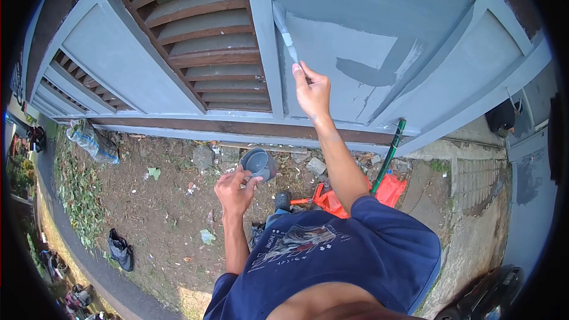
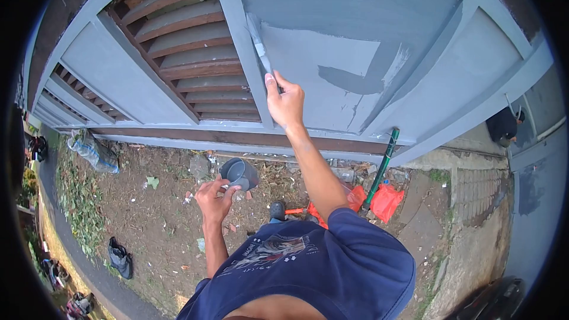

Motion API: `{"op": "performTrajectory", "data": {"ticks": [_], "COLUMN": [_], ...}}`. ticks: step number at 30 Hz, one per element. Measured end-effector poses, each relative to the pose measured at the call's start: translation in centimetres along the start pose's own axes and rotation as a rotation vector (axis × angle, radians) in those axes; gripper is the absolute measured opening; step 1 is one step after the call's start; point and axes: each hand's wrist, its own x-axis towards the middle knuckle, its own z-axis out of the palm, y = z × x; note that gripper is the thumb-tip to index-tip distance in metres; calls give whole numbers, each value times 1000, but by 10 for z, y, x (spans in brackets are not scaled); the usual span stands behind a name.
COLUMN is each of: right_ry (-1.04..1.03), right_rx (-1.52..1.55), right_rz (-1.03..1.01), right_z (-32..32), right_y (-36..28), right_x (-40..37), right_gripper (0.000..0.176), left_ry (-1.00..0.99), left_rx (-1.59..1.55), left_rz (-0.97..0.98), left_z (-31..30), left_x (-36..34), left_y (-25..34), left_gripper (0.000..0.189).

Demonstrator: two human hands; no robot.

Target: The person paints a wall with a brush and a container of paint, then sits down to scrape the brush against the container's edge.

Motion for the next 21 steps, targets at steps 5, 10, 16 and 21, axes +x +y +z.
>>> {"op": "performTrajectory", "data": {"ticks": [5, 10, 16, 21], "right_ry": [184, 494, 662, 226], "right_rx": [201, 234, 107, 99], "right_rz": [140, 152, 65, 51], "right_z": [-102, -192, -163, -59], "right_y": [27, 30, 57, 20], "right_x": [23, 31, 38, -7], "right_gripper": [38, 42, 43, 35], "left_ry": [8, -34, -7, -3], "left_rx": [-16, -35, -86, -57], "left_rz": [66, 68, 122, 119], "left_z": [9, 14, 14, 14], "left_x": [8, 14, 11, 6], "left_y": [-3, 4, 9, 11], "left_gripper": [29, 30, 30, 28]}}
